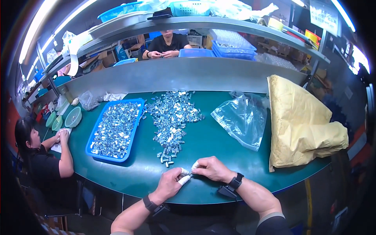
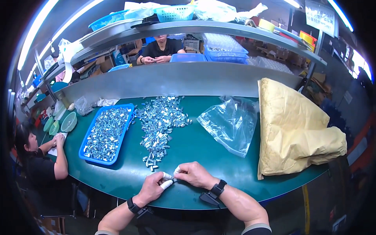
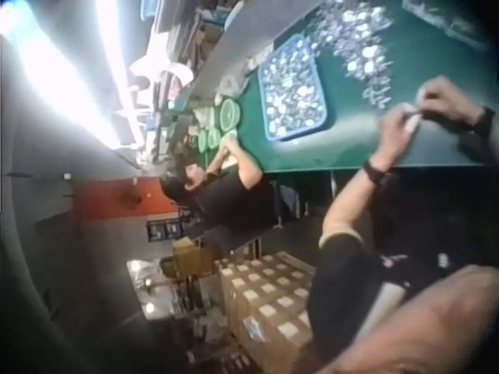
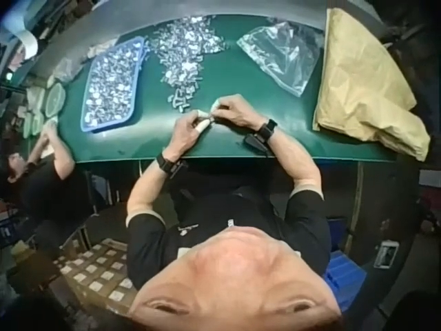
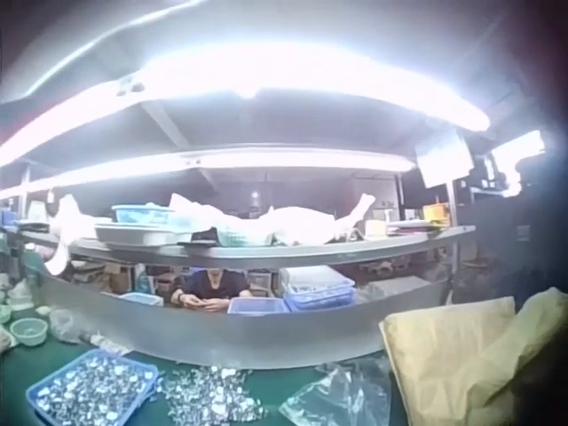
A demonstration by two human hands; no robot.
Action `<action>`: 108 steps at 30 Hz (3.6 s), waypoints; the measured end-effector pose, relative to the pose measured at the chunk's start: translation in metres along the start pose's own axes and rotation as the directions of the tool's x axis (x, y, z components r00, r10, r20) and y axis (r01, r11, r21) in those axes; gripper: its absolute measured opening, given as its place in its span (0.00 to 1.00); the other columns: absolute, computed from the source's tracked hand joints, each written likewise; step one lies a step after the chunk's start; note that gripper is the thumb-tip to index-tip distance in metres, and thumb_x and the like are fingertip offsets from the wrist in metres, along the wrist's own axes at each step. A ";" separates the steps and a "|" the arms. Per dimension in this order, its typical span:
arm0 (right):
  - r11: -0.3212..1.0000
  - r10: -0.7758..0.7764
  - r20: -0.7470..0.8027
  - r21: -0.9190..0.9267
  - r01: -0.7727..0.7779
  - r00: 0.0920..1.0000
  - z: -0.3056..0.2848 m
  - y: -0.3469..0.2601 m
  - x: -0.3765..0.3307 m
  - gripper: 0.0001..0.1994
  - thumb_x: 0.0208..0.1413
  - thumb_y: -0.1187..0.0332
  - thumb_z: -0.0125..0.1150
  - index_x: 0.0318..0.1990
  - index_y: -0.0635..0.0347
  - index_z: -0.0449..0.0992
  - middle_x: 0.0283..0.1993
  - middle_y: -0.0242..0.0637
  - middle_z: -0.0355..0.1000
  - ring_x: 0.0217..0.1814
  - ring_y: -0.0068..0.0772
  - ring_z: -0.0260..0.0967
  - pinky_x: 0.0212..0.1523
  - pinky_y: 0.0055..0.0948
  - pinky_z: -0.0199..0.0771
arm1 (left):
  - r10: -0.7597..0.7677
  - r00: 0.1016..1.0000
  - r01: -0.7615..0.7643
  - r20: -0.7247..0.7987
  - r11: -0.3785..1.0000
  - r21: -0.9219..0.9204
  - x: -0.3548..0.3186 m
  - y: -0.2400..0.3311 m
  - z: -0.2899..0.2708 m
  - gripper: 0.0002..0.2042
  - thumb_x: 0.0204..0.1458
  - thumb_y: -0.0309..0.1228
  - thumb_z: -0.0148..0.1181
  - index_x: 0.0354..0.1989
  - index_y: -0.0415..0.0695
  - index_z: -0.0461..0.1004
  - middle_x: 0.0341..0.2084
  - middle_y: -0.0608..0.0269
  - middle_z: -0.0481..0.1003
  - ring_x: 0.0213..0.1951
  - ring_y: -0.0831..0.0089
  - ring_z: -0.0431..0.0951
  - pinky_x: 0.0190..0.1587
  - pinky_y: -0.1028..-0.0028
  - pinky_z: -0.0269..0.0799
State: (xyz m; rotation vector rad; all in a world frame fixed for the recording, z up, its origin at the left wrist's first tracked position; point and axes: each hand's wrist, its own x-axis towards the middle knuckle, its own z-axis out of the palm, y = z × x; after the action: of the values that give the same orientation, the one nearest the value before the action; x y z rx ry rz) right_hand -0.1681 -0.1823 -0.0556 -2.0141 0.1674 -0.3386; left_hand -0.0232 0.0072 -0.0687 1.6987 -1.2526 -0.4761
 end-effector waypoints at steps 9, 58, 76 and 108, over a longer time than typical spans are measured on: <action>0.996 -0.006 0.065 -0.087 0.011 0.998 -0.002 0.006 0.005 0.10 0.63 0.63 0.69 0.39 0.61 0.83 0.30 0.42 0.78 0.30 0.37 0.76 0.33 0.35 0.73 | -0.012 1.000 0.010 0.022 0.999 0.047 0.002 -0.006 -0.003 0.06 0.54 0.24 0.72 0.38 0.39 0.81 0.24 0.65 0.76 0.23 0.80 0.72 0.27 0.75 0.69; 0.989 0.127 0.039 0.068 -0.129 0.991 0.012 0.007 0.000 0.18 0.68 0.61 0.62 0.28 0.64 0.81 0.22 0.29 0.76 0.24 0.17 0.69 0.27 0.23 0.66 | 0.256 0.958 -0.242 -0.126 0.963 0.119 -0.001 -0.008 0.007 0.07 0.57 0.26 0.69 0.41 0.39 0.79 0.33 0.53 0.79 0.35 0.58 0.80 0.39 0.65 0.76; 0.935 0.172 -0.149 0.336 -0.113 0.974 0.004 0.019 0.006 0.11 0.68 0.63 0.63 0.36 0.60 0.81 0.27 0.26 0.77 0.27 0.13 0.69 0.27 0.17 0.66 | 0.409 0.840 0.086 -0.356 0.549 0.832 0.011 -0.044 -0.183 0.11 0.55 0.28 0.69 0.46 0.44 0.81 0.39 0.55 0.80 0.42 0.55 0.81 0.46 0.58 0.76; 0.914 0.242 -0.208 0.376 -0.150 0.948 0.010 0.010 0.007 0.11 0.68 0.65 0.64 0.38 0.64 0.82 0.31 0.29 0.79 0.30 0.16 0.72 0.31 0.20 0.72 | -0.288 0.942 0.332 0.174 0.720 -0.609 0.032 -0.020 -0.018 0.10 0.64 0.21 0.62 0.52 0.39 0.74 0.42 0.56 0.82 0.41 0.73 0.84 0.44 0.76 0.80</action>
State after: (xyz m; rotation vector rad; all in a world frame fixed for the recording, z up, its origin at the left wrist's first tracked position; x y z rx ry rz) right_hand -0.1586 -0.1805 -0.0677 -1.5744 0.4359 -0.4594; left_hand 0.0139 -0.0126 -0.0701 1.2980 -0.7097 -1.0424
